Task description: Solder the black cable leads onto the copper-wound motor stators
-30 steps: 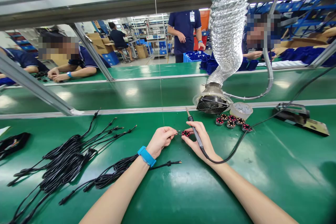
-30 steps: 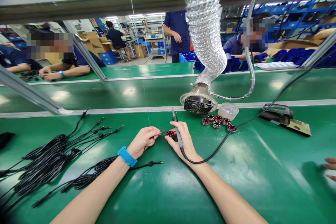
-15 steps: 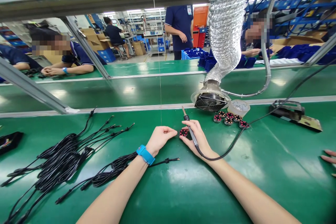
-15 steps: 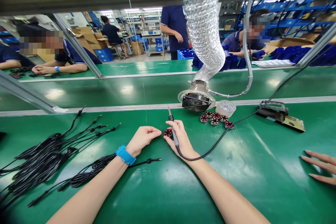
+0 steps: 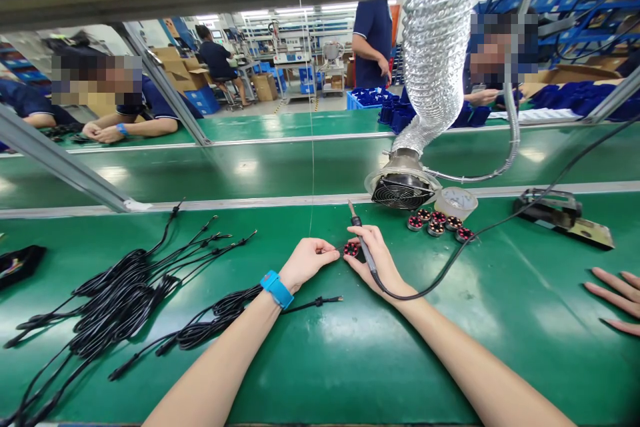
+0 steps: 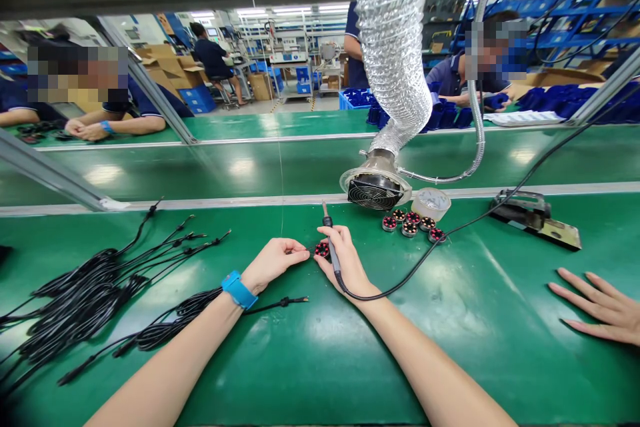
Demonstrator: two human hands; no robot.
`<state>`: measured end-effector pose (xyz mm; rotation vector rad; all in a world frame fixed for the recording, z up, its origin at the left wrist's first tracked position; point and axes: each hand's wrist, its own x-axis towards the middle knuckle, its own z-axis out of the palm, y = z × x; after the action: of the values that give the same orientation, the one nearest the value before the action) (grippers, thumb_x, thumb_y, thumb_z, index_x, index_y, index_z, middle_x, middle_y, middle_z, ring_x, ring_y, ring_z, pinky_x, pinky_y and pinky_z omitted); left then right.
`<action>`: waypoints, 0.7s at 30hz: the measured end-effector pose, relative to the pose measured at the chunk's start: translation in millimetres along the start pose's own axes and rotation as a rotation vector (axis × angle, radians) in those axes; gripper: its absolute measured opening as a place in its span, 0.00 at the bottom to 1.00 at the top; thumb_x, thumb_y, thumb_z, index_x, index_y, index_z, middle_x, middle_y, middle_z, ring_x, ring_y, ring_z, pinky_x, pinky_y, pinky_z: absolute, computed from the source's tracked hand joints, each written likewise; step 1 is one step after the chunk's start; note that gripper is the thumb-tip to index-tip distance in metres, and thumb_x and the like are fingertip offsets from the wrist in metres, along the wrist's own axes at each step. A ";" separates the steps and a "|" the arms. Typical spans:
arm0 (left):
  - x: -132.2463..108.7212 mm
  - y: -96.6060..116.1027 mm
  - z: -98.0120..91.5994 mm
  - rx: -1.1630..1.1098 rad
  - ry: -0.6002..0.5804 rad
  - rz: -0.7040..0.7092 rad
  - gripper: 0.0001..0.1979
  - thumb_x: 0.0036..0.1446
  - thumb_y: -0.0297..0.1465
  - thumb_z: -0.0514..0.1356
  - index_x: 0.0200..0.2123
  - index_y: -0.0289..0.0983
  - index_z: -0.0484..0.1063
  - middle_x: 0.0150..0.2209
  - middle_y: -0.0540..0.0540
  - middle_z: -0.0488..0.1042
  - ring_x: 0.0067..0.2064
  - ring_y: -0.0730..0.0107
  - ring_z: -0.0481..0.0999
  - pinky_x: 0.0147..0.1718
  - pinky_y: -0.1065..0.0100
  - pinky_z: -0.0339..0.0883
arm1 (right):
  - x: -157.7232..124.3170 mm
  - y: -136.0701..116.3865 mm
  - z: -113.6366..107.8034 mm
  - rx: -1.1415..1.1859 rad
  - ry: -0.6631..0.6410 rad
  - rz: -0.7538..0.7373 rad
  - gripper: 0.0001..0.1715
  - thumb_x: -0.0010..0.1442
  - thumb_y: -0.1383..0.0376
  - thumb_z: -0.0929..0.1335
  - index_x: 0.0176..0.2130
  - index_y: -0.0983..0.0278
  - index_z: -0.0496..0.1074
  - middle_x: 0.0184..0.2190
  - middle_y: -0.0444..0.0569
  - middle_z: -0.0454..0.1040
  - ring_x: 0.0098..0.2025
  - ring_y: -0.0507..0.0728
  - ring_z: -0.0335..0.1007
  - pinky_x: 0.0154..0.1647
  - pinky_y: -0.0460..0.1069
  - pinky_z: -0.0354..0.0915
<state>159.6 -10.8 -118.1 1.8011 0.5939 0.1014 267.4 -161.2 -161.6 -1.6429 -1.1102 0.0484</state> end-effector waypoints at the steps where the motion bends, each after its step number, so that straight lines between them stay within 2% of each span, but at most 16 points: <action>1: -0.4 0.5 -0.2 0.007 -0.012 0.003 0.19 0.43 0.43 0.67 0.28 0.31 0.76 0.26 0.48 0.73 0.27 0.75 0.64 0.27 0.73 0.56 | 0.2 -0.8 -0.5 -0.006 -0.001 -0.006 0.32 0.56 0.72 0.70 0.57 0.56 0.62 0.50 0.49 0.60 0.45 0.52 0.71 0.51 0.51 0.69; 6: -1.9 3.8 -0.3 -0.020 -0.038 -0.002 0.19 0.49 0.45 0.63 0.30 0.32 0.74 0.20 0.53 0.64 0.22 0.78 0.57 0.21 0.74 0.49 | 2.8 -6.5 -2.6 -0.055 -0.040 -0.075 0.29 0.58 0.72 0.68 0.57 0.57 0.62 0.50 0.51 0.60 0.48 0.54 0.69 0.53 0.52 0.68; 13: -4.1 9.0 1.0 0.111 -0.072 0.165 0.18 0.53 0.44 0.58 0.26 0.34 0.71 0.22 0.51 0.66 0.25 0.76 0.62 0.24 0.74 0.54 | 6.5 -5.2 2.8 -0.111 -0.096 -0.182 0.27 0.62 0.74 0.61 0.59 0.57 0.61 0.53 0.53 0.58 0.45 0.51 0.70 0.51 0.50 0.68; 16: -5.7 11.3 3.6 0.108 -0.106 0.109 0.17 0.51 0.45 0.59 0.24 0.35 0.68 0.21 0.52 0.65 0.21 0.77 0.61 0.20 0.74 0.53 | 7.1 -6.8 3.7 -0.189 -0.109 -0.190 0.24 0.63 0.73 0.61 0.57 0.59 0.64 0.52 0.53 0.60 0.41 0.51 0.70 0.46 0.48 0.69; 18: -5.6 12.1 6.4 0.010 -0.124 0.026 0.18 0.49 0.46 0.60 0.24 0.35 0.68 0.21 0.52 0.66 0.19 0.77 0.61 0.17 0.74 0.53 | 7.4 -9.4 5.0 -0.193 -0.104 -0.177 0.22 0.63 0.73 0.61 0.55 0.61 0.65 0.50 0.52 0.61 0.39 0.50 0.70 0.44 0.47 0.70; 21: -3.2 12.1 10.6 -0.199 -0.115 -0.039 0.20 0.46 0.46 0.65 0.26 0.34 0.70 0.22 0.50 0.68 0.21 0.77 0.64 0.19 0.75 0.59 | 7.1 -14.7 9.2 -0.102 -0.030 -0.080 0.22 0.60 0.74 0.62 0.53 0.62 0.65 0.48 0.49 0.62 0.36 0.47 0.70 0.44 0.44 0.69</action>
<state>164.8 -23.8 -109.6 1.5907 0.5177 0.0285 257.2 -150.2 -150.4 -1.6908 -1.2167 -0.0358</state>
